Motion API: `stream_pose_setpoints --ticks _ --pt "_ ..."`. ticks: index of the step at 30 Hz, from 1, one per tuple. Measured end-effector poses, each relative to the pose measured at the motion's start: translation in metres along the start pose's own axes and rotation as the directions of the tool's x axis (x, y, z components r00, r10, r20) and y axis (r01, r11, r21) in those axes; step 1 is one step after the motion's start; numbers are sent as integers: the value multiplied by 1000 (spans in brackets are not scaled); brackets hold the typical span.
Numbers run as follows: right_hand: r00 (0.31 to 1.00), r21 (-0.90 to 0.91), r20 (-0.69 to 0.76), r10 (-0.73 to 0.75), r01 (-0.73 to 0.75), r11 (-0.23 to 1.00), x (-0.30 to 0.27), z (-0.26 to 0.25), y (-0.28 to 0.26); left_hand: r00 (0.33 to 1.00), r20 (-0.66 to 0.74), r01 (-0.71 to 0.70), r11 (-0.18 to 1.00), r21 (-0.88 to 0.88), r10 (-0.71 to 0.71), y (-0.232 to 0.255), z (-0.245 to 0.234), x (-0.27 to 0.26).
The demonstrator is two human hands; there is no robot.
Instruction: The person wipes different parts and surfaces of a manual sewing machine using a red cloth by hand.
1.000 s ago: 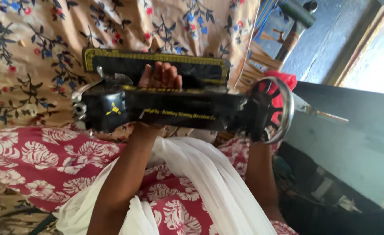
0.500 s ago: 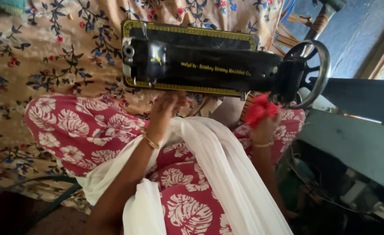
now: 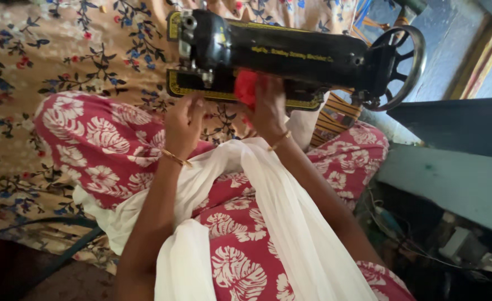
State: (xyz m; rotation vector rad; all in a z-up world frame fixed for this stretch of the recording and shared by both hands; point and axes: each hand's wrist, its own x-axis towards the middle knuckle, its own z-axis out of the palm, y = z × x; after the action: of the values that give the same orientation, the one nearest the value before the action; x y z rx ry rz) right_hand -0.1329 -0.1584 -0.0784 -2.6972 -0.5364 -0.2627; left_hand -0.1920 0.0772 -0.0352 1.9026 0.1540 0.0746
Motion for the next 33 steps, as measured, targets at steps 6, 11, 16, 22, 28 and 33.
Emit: stream_pose_setpoints --ticks 6,11,16,22,28,33 --pt "960 -54 268 -76 93 994 36 60 -15 988 -125 -66 977 205 93 -26 -44 29" --pt "956 -155 284 66 -22 988 84 82 -7 979 -205 20 998 64 -6 -49 -26 36" --pt "949 -239 222 225 -170 956 109 91 4 936 -347 30 997 -76 -55 -66 -25 47" --pt "926 -218 329 183 -114 969 35 80 -45 893 -331 142 888 -436 -306 -79 -17 54" --pt "910 218 192 -368 326 920 8 103 -95 858 -446 -52 821 -568 -254 -104 1 63" --pt "974 -269 92 -208 225 937 93 151 -127 748 -571 -153 749 -645 -340 -117 -17 58"
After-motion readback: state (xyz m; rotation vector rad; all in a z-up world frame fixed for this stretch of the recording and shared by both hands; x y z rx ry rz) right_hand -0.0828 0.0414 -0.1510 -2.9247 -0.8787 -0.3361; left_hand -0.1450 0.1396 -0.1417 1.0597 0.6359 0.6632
